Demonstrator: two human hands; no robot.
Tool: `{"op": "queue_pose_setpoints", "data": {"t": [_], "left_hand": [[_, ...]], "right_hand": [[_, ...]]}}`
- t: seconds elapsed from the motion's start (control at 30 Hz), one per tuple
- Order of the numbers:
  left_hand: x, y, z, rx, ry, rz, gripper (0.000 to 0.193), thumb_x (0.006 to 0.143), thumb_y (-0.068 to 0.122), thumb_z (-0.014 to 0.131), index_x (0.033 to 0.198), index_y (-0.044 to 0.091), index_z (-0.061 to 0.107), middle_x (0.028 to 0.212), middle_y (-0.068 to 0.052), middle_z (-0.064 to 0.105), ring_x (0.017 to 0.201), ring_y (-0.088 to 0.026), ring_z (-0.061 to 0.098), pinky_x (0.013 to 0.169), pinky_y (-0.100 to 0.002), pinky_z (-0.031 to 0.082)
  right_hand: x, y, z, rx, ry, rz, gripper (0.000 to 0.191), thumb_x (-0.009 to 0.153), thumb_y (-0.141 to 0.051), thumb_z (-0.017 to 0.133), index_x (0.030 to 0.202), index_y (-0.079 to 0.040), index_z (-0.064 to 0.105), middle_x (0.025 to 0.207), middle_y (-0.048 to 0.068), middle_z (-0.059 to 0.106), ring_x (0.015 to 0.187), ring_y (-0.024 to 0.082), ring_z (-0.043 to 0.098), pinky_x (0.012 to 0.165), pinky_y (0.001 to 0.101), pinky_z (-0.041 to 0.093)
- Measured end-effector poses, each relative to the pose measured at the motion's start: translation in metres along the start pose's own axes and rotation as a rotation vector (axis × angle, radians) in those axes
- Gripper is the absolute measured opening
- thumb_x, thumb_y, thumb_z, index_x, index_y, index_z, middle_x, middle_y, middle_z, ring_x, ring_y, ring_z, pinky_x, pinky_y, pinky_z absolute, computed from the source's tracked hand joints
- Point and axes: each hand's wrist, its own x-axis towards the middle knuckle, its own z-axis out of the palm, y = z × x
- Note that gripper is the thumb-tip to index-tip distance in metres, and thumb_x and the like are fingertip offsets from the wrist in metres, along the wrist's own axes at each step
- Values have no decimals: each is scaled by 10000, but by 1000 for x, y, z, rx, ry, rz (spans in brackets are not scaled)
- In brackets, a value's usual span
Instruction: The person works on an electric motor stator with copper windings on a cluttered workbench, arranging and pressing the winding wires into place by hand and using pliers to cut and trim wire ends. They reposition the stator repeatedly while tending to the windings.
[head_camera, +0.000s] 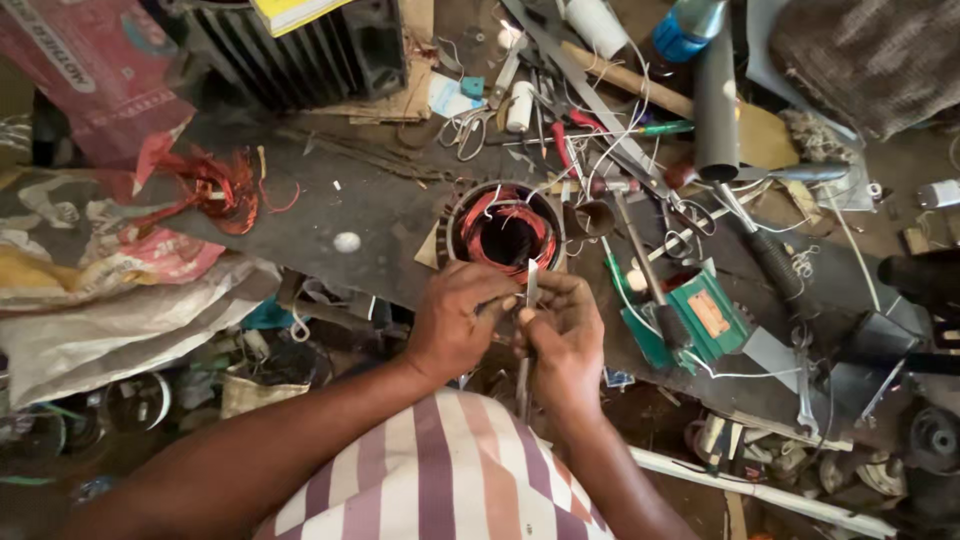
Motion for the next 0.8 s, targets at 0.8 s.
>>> {"op": "queue_pose_setpoints", "data": {"t": [0.8], "left_hand": [[-5, -19, -1, 2, -106, 54, 232, 770, 5, 646, 983, 42, 730, 1102, -106, 738, 1067, -331, 661, 942, -422, 525]], "right_hand": [[17, -39, -20, -757, -367, -731, 373, 763, -28, 810, 1100, -4, 653, 1028, 154, 676, 962, 299, 682, 844, 365, 553]]}}
